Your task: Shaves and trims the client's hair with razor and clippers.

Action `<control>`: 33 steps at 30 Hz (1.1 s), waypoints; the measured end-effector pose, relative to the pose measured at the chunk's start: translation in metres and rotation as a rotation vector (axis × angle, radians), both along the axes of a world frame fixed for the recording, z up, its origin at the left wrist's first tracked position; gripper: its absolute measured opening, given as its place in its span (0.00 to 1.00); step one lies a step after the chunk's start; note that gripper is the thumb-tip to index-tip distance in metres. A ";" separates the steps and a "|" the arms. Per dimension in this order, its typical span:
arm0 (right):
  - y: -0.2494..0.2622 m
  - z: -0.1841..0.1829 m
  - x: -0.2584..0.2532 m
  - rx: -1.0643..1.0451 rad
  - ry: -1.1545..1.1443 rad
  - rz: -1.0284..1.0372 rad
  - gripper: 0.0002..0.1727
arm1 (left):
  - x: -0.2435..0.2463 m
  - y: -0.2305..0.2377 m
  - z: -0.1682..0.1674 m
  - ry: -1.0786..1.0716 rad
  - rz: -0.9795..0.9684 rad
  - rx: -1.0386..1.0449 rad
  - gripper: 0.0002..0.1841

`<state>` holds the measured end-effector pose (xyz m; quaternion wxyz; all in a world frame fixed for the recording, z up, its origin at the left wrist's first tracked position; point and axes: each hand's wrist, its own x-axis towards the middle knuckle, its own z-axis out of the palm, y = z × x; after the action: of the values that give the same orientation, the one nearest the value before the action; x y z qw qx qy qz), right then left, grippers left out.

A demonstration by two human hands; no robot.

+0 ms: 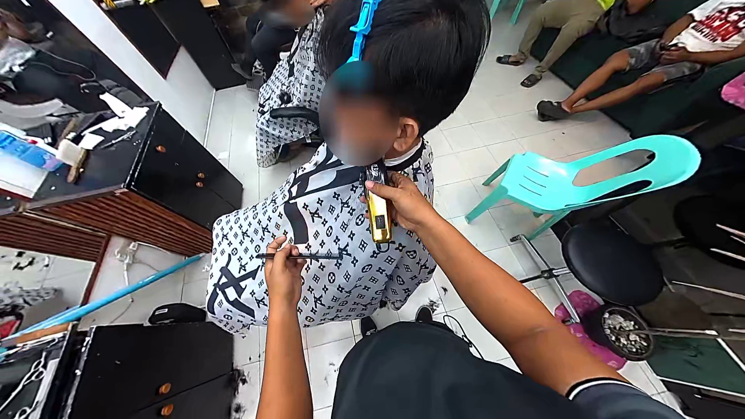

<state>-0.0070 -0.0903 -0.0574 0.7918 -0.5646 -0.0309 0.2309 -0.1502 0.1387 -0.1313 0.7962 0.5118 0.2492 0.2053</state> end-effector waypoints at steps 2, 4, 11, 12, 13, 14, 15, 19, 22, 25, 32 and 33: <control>0.000 -0.001 0.000 -0.024 -0.045 -0.016 0.30 | 0.000 0.002 -0.001 0.007 -0.008 0.000 0.10; 0.001 -0.004 0.000 -0.097 -0.175 -0.049 0.35 | 0.000 0.004 -0.001 0.018 -0.026 0.008 0.10; -0.004 0.005 -0.003 -0.032 -0.105 -0.034 0.32 | 0.003 0.004 -0.002 0.037 -0.056 0.016 0.11; -0.005 0.008 -0.005 -0.010 -0.125 -0.037 0.31 | 0.003 0.003 -0.003 0.040 -0.064 0.017 0.11; -0.005 0.010 -0.007 0.009 -0.145 -0.041 0.31 | 0.004 0.003 -0.004 0.044 -0.070 0.018 0.12; -0.006 0.013 -0.008 0.024 -0.151 -0.038 0.31 | 0.004 0.003 -0.005 0.046 -0.076 0.015 0.11; -0.007 0.015 -0.009 0.037 -0.134 -0.026 0.30 | 0.004 0.002 -0.005 0.047 -0.081 0.013 0.11; -0.010 0.020 -0.009 0.146 -0.061 -0.001 0.24 | 0.008 0.001 -0.004 0.048 -0.099 0.019 0.11; -0.009 0.019 -0.020 0.259 -0.017 0.031 0.20 | 0.010 0.001 -0.008 0.038 -0.115 0.008 0.11; -0.006 0.006 -0.036 0.224 0.175 0.155 0.24 | 0.013 0.003 -0.010 0.028 -0.120 -0.005 0.12; 0.009 0.029 -0.038 0.255 0.175 0.050 0.19 | 0.020 0.003 -0.008 0.022 -0.134 -0.017 0.12; 0.012 0.036 -0.038 0.315 0.189 0.026 0.17 | 0.021 0.003 -0.008 0.017 -0.138 -0.017 0.11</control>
<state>-0.0453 -0.0788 -0.0209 0.8668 -0.4088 0.0005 0.2855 -0.1297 0.1419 -0.1397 0.8105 0.5227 0.2216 0.1436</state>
